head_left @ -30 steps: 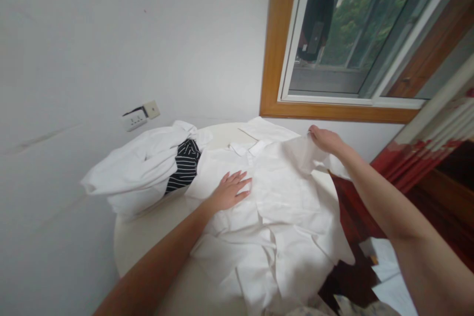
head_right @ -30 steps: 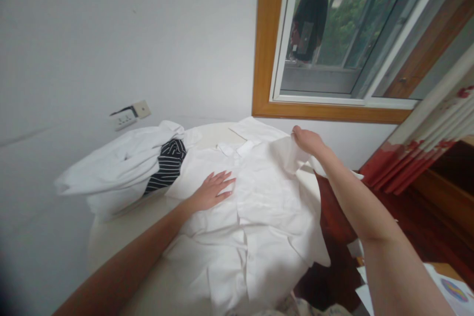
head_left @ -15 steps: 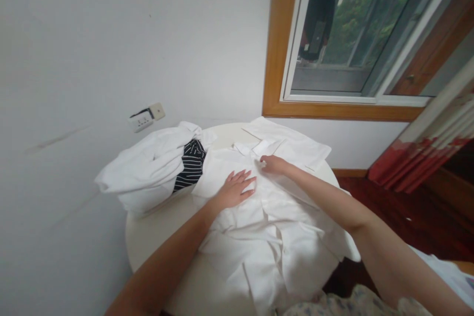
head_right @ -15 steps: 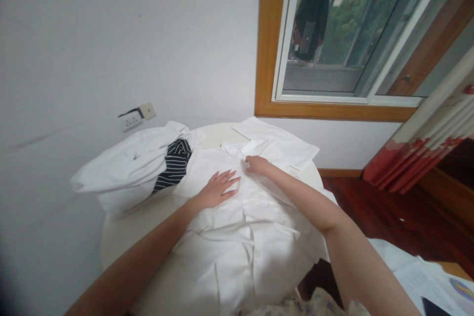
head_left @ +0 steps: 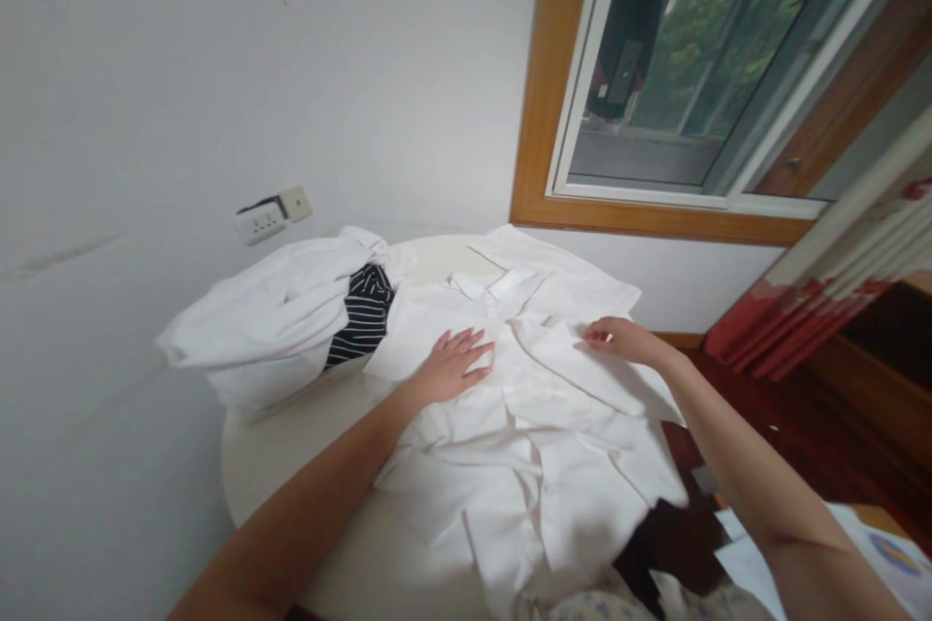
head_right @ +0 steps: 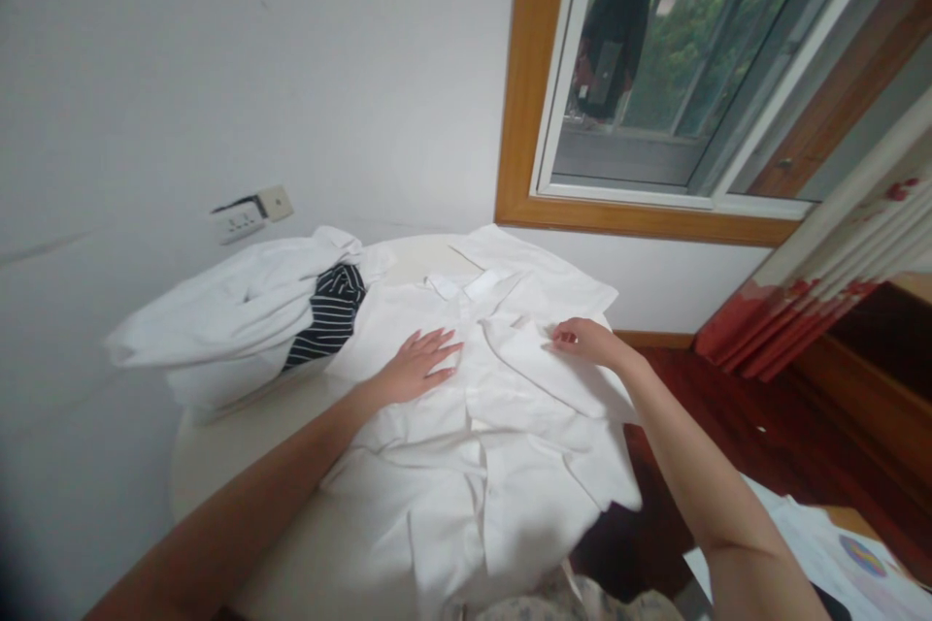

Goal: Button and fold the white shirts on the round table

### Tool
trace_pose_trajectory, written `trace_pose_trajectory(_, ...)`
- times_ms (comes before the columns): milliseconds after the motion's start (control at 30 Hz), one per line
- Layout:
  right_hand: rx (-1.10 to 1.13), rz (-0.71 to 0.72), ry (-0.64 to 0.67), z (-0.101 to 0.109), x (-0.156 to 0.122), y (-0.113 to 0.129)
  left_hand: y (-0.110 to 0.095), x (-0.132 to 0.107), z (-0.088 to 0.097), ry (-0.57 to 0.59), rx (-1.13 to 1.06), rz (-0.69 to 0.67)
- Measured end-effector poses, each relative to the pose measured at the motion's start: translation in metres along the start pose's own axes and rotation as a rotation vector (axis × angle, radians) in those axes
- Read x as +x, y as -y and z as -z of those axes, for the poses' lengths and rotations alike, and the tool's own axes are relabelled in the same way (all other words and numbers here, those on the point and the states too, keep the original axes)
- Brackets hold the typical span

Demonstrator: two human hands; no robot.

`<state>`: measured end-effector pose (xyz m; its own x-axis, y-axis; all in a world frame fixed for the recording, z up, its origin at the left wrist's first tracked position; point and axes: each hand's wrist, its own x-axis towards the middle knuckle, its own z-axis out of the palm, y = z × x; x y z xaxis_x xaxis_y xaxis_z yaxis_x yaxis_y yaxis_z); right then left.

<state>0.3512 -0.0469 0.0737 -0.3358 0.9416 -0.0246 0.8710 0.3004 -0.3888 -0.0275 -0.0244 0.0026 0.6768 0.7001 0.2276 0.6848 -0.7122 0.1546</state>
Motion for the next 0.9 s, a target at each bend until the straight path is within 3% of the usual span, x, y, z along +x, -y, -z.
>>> trace_pose_trajectory(133,-0.087,-0.027,0.018,-0.007,-0.012,-0.006,0.000,0.000,0.001,0.017,0.008,0.001)
trace_pose_trajectory(267,-0.055,0.025,0.063,0.007,-0.022,0.008,-0.002,-0.001,0.003,0.029,-0.006,0.010)
trace_pose_trajectory(400,0.086,0.145,0.245,0.031,-0.029,0.058,0.000,0.000,0.001,0.012,-0.050,0.017)
trace_pose_trajectory(567,0.076,0.380,0.264,0.040,-0.006,0.141,0.009,0.008,0.005,-0.137,-0.328,0.062)
trace_pose_trajectory(633,0.073,0.428,0.214,0.028,0.016,0.168,0.014,0.009,0.014,-0.191,-0.487,0.131)
trace_pose_trajectory(733,0.090,0.431,0.100,-0.008,0.053,0.201,0.021,0.005,0.033,-0.192,-0.623,0.328)
trace_pose_trajectory(833,0.140,0.410,0.001,-0.047,0.081,0.225,0.029,-0.002,0.051,-0.128,-0.678,0.529)
trace_pose_trajectory(900,0.150,0.473,0.064,-0.062,0.092,0.232,0.032,-0.006,0.058,-0.046,-0.720,0.623)
